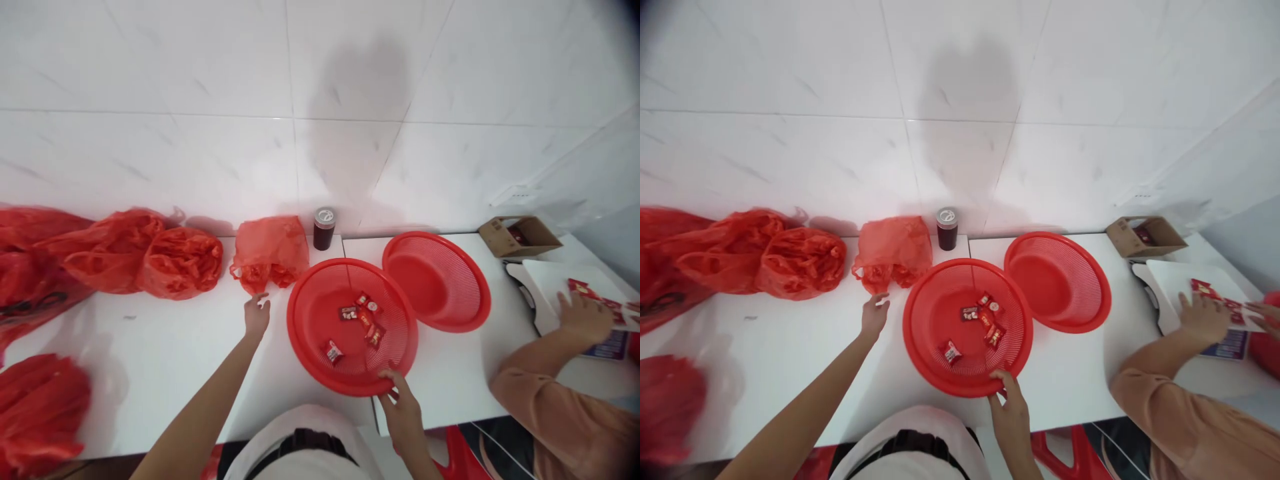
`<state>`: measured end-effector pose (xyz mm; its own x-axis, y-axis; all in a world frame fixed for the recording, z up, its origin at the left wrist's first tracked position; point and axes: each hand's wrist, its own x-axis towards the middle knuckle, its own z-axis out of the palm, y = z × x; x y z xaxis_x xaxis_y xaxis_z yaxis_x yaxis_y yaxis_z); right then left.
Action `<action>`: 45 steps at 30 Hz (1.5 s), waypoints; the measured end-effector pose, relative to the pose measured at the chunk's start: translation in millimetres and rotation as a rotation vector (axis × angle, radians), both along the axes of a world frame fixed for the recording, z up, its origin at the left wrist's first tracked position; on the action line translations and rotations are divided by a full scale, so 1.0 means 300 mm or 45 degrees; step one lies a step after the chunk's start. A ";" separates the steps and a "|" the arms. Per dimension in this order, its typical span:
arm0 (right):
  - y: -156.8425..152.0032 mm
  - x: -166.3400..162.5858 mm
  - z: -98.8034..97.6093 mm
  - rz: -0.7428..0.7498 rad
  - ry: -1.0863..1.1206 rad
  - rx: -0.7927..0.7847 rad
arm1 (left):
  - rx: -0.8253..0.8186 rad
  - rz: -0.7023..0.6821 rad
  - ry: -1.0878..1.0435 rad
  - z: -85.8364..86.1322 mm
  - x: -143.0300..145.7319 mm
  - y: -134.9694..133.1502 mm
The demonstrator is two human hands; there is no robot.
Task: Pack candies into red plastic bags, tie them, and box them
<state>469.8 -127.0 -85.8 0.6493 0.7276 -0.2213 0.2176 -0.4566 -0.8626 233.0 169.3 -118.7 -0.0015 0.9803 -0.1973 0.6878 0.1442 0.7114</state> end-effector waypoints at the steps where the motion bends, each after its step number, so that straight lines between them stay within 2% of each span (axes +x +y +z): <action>1: 0.010 0.003 -0.005 -0.031 -0.013 -0.027 | 0.047 0.022 0.062 -0.002 0.006 0.013; 4: 0.046 0.002 0.008 -0.036 0.004 -0.205 | 0.132 -0.007 0.218 -0.001 0.013 0.050; 8: 0.082 -0.016 0.080 0.330 0.219 -0.424 | 0.098 -0.154 0.321 0.002 -0.024 0.097; 12: 0.147 -0.052 0.161 0.556 0.397 -0.400 | 0.070 -0.281 0.278 0.022 -0.097 0.061; 14: 0.208 -0.082 0.184 0.628 0.384 -0.303 | 0.085 -0.316 0.207 0.052 -0.135 -0.015; 17: 0.324 -0.154 0.188 0.702 0.301 -0.117 | 0.114 -0.316 0.093 0.133 -0.176 -0.192; 21: 0.475 -0.281 0.146 0.646 0.353 0.035 | 0.156 -0.297 -0.045 0.274 -0.191 -0.451; 24: 0.539 -0.354 0.100 0.576 0.475 0.085 | 0.184 -0.334 -0.248 0.330 -0.212 -0.588; 26: 0.551 -0.372 0.086 0.497 0.554 0.155 | 0.142 -0.253 -0.303 0.313 -0.254 -0.637; 28: 0.545 -0.365 0.095 0.382 0.585 0.268 | 0.061 0.007 -0.291 0.258 -0.319 -0.658; 30: 0.532 -0.343 0.125 0.286 0.587 0.372 | -0.008 0.284 -0.273 0.190 -0.386 -0.659; 31: 0.526 -0.330 0.146 0.259 0.591 0.409 | -0.032 0.369 -0.270 0.162 -0.414 -0.655; 33: 0.513 -0.311 0.192 0.260 0.576 0.459 | -0.046 0.424 -0.253 0.135 -0.444 -0.639; 35: 0.499 -0.305 0.236 0.313 0.503 0.498 | -0.001 0.413 -0.219 0.159 -0.437 -0.614; 37: 0.480 -0.315 0.277 0.444 0.391 0.541 | 0.086 0.382 -0.218 0.229 -0.398 -0.582; 39: 0.456 -0.336 0.315 0.706 0.237 0.624 | 0.188 0.280 -0.260 0.324 -0.343 -0.548; 42: 0.419 -0.380 0.366 1.236 0.031 0.773 | 0.364 -0.046 -0.207 0.445 -0.266 -0.499; 44: 0.399 -0.405 0.395 1.482 -0.028 0.831 | 0.416 -0.308 -0.068 0.478 -0.238 -0.472; 45: 0.391 -0.413 0.408 1.548 -0.037 0.854 | 0.372 -0.437 -0.006 0.480 -0.233 -0.461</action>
<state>346.0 -9.7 36.6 -0.4631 0.7938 0.3942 0.1970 0.5258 -0.8275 163.1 31.1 25.3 0.3338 0.9385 0.0884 0.6576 -0.2990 0.6915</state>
